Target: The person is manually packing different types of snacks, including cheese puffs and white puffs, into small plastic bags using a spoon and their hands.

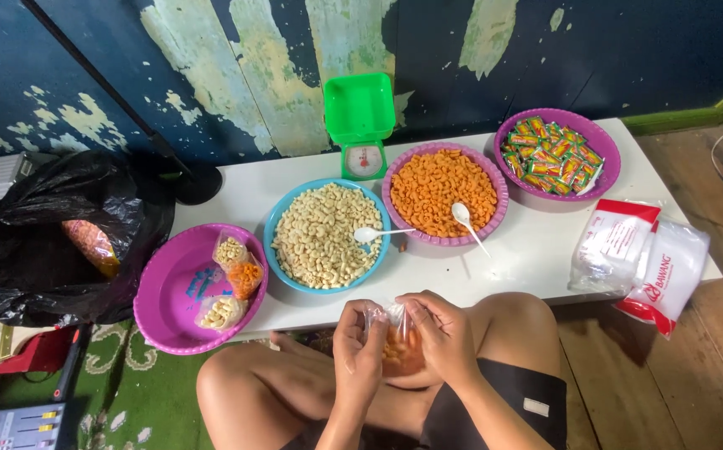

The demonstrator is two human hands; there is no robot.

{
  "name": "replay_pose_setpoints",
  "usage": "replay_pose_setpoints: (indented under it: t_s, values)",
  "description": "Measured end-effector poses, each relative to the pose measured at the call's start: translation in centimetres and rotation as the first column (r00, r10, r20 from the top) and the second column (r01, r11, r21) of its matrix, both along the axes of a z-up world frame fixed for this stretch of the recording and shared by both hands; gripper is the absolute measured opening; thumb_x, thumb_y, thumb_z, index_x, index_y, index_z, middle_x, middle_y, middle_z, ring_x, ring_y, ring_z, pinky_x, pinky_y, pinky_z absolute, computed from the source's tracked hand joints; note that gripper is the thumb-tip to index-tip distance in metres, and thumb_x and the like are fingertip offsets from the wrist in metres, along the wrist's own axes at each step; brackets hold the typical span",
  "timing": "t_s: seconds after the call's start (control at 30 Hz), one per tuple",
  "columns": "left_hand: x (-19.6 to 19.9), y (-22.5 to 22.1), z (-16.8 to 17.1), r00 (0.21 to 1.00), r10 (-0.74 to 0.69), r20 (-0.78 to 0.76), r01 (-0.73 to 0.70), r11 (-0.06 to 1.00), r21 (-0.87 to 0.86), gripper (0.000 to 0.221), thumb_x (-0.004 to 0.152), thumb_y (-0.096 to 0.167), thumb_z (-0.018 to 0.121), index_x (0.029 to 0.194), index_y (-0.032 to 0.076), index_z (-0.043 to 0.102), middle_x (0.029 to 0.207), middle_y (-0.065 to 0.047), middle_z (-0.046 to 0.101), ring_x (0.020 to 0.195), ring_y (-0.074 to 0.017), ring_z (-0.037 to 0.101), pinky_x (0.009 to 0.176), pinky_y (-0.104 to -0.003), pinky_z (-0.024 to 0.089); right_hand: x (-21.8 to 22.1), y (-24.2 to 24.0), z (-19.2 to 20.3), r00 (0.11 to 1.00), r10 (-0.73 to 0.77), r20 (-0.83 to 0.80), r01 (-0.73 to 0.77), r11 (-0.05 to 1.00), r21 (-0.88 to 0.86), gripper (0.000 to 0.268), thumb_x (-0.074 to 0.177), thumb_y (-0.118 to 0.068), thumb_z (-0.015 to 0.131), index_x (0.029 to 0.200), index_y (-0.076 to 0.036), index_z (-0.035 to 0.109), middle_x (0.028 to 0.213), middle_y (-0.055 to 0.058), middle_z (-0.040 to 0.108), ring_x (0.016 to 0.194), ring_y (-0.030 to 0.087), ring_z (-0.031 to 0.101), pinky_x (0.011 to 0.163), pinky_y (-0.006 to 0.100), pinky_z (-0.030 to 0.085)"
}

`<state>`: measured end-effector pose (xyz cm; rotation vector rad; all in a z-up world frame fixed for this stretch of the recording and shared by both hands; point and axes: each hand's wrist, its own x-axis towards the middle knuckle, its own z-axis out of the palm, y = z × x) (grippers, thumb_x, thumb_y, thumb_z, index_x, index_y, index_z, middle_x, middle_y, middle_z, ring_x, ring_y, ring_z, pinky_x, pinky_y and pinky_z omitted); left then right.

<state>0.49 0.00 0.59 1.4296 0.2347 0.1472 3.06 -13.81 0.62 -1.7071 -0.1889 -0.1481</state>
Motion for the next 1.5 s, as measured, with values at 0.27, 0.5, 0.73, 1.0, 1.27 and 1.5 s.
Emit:
replay_pose_setpoints:
  t_s: [0.27, 0.5, 0.73, 1.0, 1.27, 1.5]
  values:
    - [0.4, -0.3, 0.0, 0.994, -0.109, 0.007, 0.109, 0.987, -0.114, 0.014, 0.087, 0.005, 0.068, 0.096, 0.010, 0.059, 0.085, -0.003, 0.058, 0.067, -0.0116, 0.051, 0.059, -0.026, 0.042, 0.0, 0.1, -0.1, 0.990, -0.030, 0.140, 0.044, 0.994, -0.096, 0.032, 0.102, -0.026, 0.056, 0.101, -0.003, 0.078, 0.079, 0.003, 0.071, 0.071, 0.013, 0.065, 0.066, 0.024, 0.050]
    - [0.7, -0.5, -0.7, 0.978, -0.199, 0.064, 0.206, 0.970, -0.131, 0.017, 0.091, 0.013, 0.073, 0.105, 0.007, 0.066, 0.084, -0.003, 0.064, 0.069, -0.0096, 0.056, 0.063, -0.024, 0.045, -0.1, 0.2, -1.3, 0.980, -0.146, 0.137, 0.153, 0.987, -0.048, 0.029, 0.101, -0.022, 0.057, 0.099, -0.002, 0.078, 0.080, 0.005, 0.072, 0.071, 0.014, 0.065, 0.067, 0.025, 0.052]
    - [1.2, -0.7, -1.9, 0.995, -0.086, 0.050, 0.092, 0.987, -0.134, 0.011, 0.094, 0.016, 0.071, 0.092, 0.005, 0.071, 0.060, -0.006, 0.066, 0.056, -0.0143, 0.060, 0.059, -0.030, 0.051, 0.1, -0.2, -1.7, 0.993, -0.114, 0.043, 0.113, 0.993, 0.019, 0.027, 0.099, -0.020, 0.059, 0.099, -0.003, 0.079, 0.081, 0.005, 0.073, 0.073, 0.013, 0.065, 0.067, 0.024, 0.050]
    - [1.5, -0.2, -3.3, 0.996, 0.044, -0.079, -0.048, 0.998, -0.047, 0.021, 0.087, 0.027, 0.078, 0.091, 0.006, 0.076, 0.080, -0.003, 0.074, 0.075, -0.0127, 0.065, 0.070, -0.026, 0.052, -0.7, 0.0, -2.8, 1.000, -0.019, 0.014, 0.018, 0.999, 0.041, 0.018, 0.093, -0.020, 0.068, 0.095, -0.004, 0.078, 0.082, 0.003, 0.063, 0.073, 0.013, 0.059, 0.066, 0.024, 0.046]
    - [1.2, -0.6, -2.3, 0.994, -0.008, -0.113, 0.005, 0.999, -0.032, 0.013, 0.089, 0.020, 0.075, 0.087, 0.008, 0.073, 0.075, -0.001, 0.069, 0.071, -0.0114, 0.061, 0.067, -0.027, 0.051, -0.7, -0.4, -4.8, 0.989, -0.132, -0.065, 0.137, 0.987, 0.085, 0.020, 0.093, -0.015, 0.070, 0.097, 0.001, 0.081, 0.078, 0.005, 0.067, 0.068, 0.009, 0.059, 0.057, 0.023, 0.047]
    - [1.2, -0.7, -3.2, 0.997, 0.011, -0.074, -0.014, 0.999, -0.037, 0.012, 0.089, 0.020, 0.076, 0.087, 0.008, 0.073, 0.080, -0.001, 0.073, 0.073, -0.0109, 0.064, 0.070, -0.027, 0.053, -0.2, -0.8, -3.7, 0.998, -0.054, 0.018, 0.053, 0.998, 0.034, 0.011, 0.090, -0.009, 0.071, 0.097, -0.001, 0.074, 0.086, 0.007, 0.071, 0.083, 0.016, 0.069, 0.077, 0.026, 0.056]
